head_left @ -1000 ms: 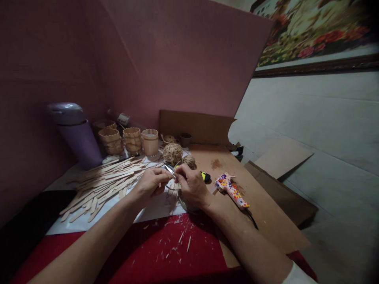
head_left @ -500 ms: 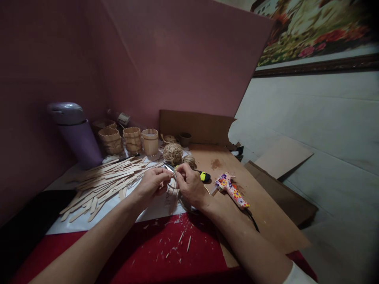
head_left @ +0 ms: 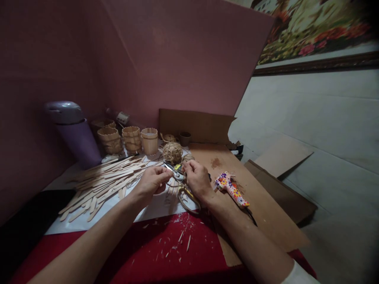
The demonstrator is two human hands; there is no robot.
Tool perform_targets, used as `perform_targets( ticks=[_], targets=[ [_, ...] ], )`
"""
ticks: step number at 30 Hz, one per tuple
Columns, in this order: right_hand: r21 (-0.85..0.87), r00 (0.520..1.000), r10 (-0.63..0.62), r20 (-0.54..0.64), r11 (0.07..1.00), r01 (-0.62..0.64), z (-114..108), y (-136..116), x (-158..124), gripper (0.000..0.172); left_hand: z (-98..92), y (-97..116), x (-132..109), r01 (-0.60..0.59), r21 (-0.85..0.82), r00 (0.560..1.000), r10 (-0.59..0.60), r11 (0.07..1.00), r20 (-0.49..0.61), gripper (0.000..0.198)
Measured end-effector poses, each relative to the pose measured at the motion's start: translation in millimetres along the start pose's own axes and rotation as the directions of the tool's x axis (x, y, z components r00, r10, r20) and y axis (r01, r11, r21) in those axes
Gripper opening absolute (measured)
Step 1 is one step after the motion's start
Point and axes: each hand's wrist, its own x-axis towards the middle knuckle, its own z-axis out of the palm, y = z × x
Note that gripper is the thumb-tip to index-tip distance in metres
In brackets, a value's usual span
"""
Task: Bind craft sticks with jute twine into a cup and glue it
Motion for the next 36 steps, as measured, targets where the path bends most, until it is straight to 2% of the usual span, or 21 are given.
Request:
perform_targets(
  ticks=[2,6,10,14,16,18,22,24,29,36],
  targets=[
    [-0.077,0.994,-0.105,-0.029,0.992,0.103,-4,1,4,0.017,1.0,1,-1,-0.007,0.039,1.000,0.007,0.999,-0.006,0.034],
    [-0.091,0.918,-0.377,0.127,0.917,0.389,-9,0,6,0.012,4.2,2,-2,-0.028,0.104,1.000,0.028,0.994,0.000,0.037],
    [-0.200,0.868,-0.461,0.187,0.847,0.493,-10,-1,6,0.012,5.4,2,-2,-0.021,0.135,1.000,0.021,0.991,0.005,0.039],
    [-0.332,0.767,-0.580,0.274,0.692,0.641,-7,-3,1,0.012,4.9,-2,0,0.003,0.180,1.000,-0.008,0.984,0.026,0.041],
    [-0.347,0.731,-0.595,0.334,0.643,0.683,-5,-4,-2,0.014,4.0,-4,1,-0.001,0.167,1.000,0.000,0.986,0.010,0.039],
    [-0.327,0.744,-0.567,0.353,0.670,0.666,-3,-3,-4,0.017,2.5,-4,2,-0.016,0.124,1.000,0.018,0.992,-0.018,0.036],
    [-0.194,0.839,-0.469,0.277,0.827,0.527,-4,-1,-4,0.019,-1.4,-4,3,-0.037,0.030,0.999,0.038,0.999,-0.027,0.031],
    [-0.109,0.863,-0.438,0.251,0.873,0.475,-5,-2,-3,0.021,-2.4,-4,3,-0.042,0.011,0.999,0.042,0.999,-0.007,0.028],
    [-0.014,0.895,-0.389,0.217,0.916,0.401,-5,-2,-2,0.027,-3.3,-3,0,-0.025,-0.041,0.998,0.027,0.999,0.060,0.025],
    [0.070,0.913,-0.361,0.187,0.932,0.354,-3,-2,-4,0.024,-6.6,-4,1,-0.001,-0.088,0.996,0.008,0.996,0.084,0.036]
  ],
)
